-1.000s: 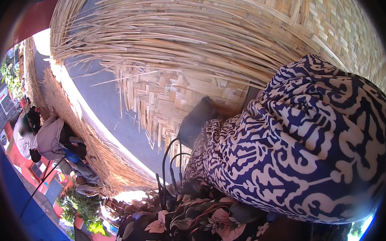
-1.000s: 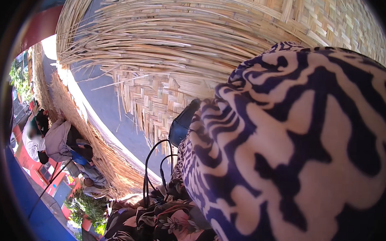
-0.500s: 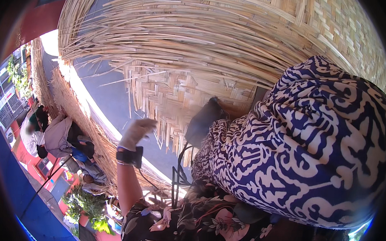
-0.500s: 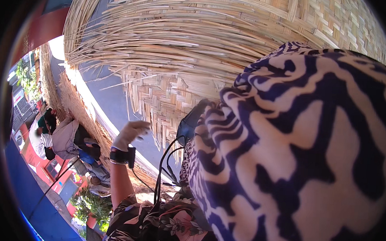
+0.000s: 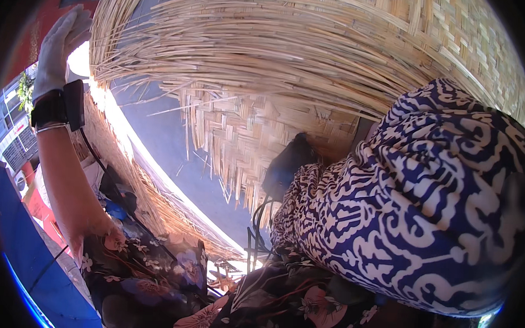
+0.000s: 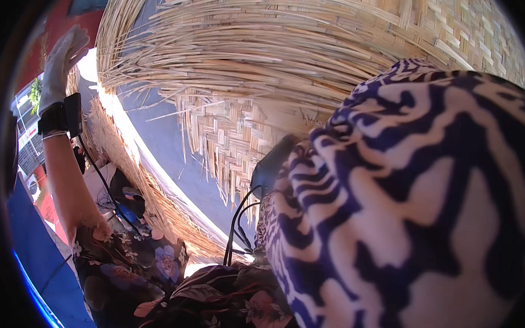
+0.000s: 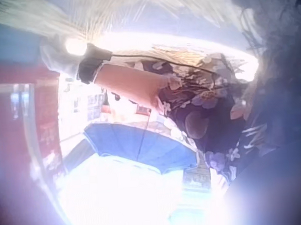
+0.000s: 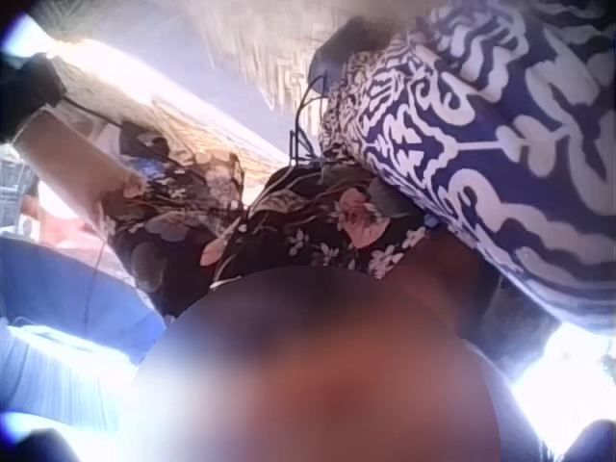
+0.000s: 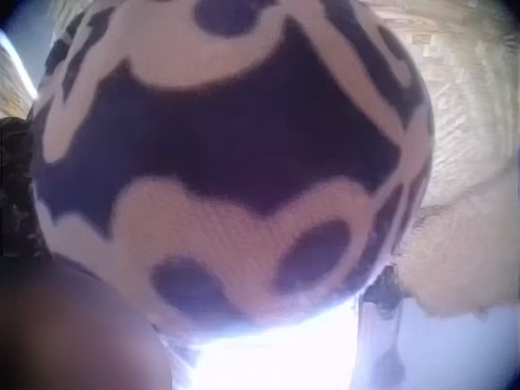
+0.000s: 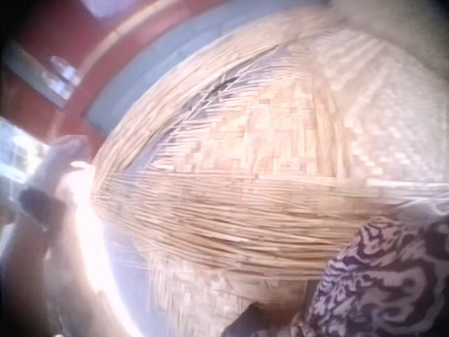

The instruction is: Weaving a large bamboo mat by interlacing thin bamboo strips.

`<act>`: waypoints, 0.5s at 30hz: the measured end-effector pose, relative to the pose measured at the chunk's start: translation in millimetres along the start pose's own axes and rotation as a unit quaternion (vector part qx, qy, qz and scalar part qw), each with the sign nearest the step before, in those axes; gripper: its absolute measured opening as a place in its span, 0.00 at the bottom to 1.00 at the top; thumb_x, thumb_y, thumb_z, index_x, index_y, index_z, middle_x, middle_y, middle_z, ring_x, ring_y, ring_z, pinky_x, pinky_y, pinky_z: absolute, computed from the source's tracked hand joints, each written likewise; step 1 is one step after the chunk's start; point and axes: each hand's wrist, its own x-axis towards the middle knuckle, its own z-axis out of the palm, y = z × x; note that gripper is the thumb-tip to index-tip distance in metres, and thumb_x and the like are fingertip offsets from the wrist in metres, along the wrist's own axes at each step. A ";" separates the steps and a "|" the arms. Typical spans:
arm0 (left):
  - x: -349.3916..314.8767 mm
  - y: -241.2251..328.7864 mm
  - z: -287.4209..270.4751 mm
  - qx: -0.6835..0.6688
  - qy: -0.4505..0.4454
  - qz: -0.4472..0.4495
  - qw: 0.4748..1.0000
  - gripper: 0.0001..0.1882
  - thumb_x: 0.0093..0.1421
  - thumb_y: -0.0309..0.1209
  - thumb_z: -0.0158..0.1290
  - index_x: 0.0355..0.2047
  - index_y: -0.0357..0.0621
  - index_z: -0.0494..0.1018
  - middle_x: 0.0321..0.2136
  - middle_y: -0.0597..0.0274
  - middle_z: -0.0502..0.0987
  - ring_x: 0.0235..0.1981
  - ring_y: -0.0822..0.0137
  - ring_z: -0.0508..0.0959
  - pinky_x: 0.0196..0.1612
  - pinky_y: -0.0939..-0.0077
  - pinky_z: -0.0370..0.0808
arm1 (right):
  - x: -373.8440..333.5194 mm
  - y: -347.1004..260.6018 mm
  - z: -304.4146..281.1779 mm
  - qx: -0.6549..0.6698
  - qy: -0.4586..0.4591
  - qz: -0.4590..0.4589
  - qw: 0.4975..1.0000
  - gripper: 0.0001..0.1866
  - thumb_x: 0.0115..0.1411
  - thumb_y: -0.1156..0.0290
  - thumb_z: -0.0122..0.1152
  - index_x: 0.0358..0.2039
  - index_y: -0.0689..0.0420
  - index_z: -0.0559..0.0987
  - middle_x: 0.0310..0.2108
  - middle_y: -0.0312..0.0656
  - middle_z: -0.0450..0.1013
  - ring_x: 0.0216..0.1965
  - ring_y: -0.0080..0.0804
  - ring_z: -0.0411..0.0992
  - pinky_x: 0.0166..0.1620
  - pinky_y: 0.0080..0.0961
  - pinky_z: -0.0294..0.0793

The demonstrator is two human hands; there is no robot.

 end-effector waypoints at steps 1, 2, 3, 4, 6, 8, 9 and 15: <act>13.0 19.3 24.3 -0.011 0.053 0.038 0.998 0.23 0.62 0.40 0.44 0.52 0.37 0.64 0.48 0.54 0.71 0.49 0.64 0.72 0.52 0.70 0.67 | -8.1 -2.6 -3.4 0.003 0.013 0.016 1.000 0.14 0.53 0.67 0.59 0.41 0.53 0.76 0.37 0.46 0.74 0.40 0.41 0.72 0.43 0.32 0.70; 30.3 40.7 43.3 -0.024 0.110 0.083 0.990 0.23 0.62 0.40 0.44 0.52 0.37 0.64 0.48 0.54 0.71 0.50 0.63 0.71 0.54 0.69 0.66 | -10.8 -10.7 0.3 0.016 0.041 0.025 0.999 0.14 0.52 0.67 0.59 0.41 0.53 0.76 0.36 0.46 0.74 0.40 0.41 0.72 0.43 0.32 0.70; 37.3 51.6 59.6 -0.031 0.078 0.094 0.992 0.22 0.62 0.39 0.44 0.51 0.37 0.66 0.46 0.56 0.72 0.47 0.66 0.73 0.51 0.71 0.67 | 10.8 -6.5 15.6 0.053 0.071 0.021 0.996 0.14 0.52 0.67 0.59 0.41 0.53 0.76 0.36 0.46 0.74 0.40 0.41 0.72 0.43 0.32 0.70; 39.7 52.8 84.7 -0.067 0.011 0.092 0.993 0.20 0.62 0.39 0.45 0.48 0.38 0.69 0.42 0.58 0.74 0.43 0.70 0.74 0.49 0.73 0.68 | 26.6 -24.8 8.9 0.045 0.167 -0.037 0.984 0.10 0.52 0.65 0.59 0.35 0.53 0.78 0.31 0.44 0.75 0.34 0.43 0.73 0.38 0.33 0.71; 37.1 61.1 191.1 -0.101 -0.108 0.065 0.987 0.17 0.61 0.39 0.46 0.43 0.40 0.72 0.34 0.63 0.76 0.35 0.73 0.75 0.40 0.78 0.71 | 40.1 -30.7 7.5 0.052 0.161 0.041 0.985 0.10 0.52 0.61 0.57 0.32 0.50 0.78 0.29 0.42 0.75 0.32 0.42 0.72 0.36 0.35 0.71; 22.0 80.2 256.8 -0.107 -0.181 0.076 0.975 0.15 0.60 0.37 0.47 0.40 0.39 0.73 0.31 0.63 0.76 0.32 0.72 0.75 0.37 0.78 0.72 | 52.7 -43.1 -8.7 0.092 0.218 0.037 0.971 0.09 0.53 0.60 0.55 0.31 0.48 0.79 0.27 0.41 0.74 0.31 0.42 0.72 0.35 0.35 0.71; 16.5 87.6 283.3 -0.115 -0.229 0.058 0.965 0.14 0.60 0.36 0.46 0.39 0.39 0.73 0.30 0.62 0.76 0.32 0.72 0.75 0.37 0.78 0.72 | 60.5 -47.3 -14.1 0.089 0.220 0.051 0.970 0.09 0.53 0.59 0.55 0.30 0.48 0.79 0.28 0.41 0.74 0.32 0.41 0.72 0.35 0.36 0.71; 16.3 103.9 392.5 -0.207 -0.305 -0.016 0.929 0.14 0.61 0.35 0.46 0.39 0.37 0.72 0.28 0.60 0.76 0.28 0.71 0.75 0.33 0.79 0.73 | 108.8 -61.2 -0.2 0.066 0.216 -0.026 0.974 0.10 0.53 0.59 0.54 0.29 0.48 0.79 0.28 0.36 0.72 0.32 0.38 0.71 0.35 0.31 0.71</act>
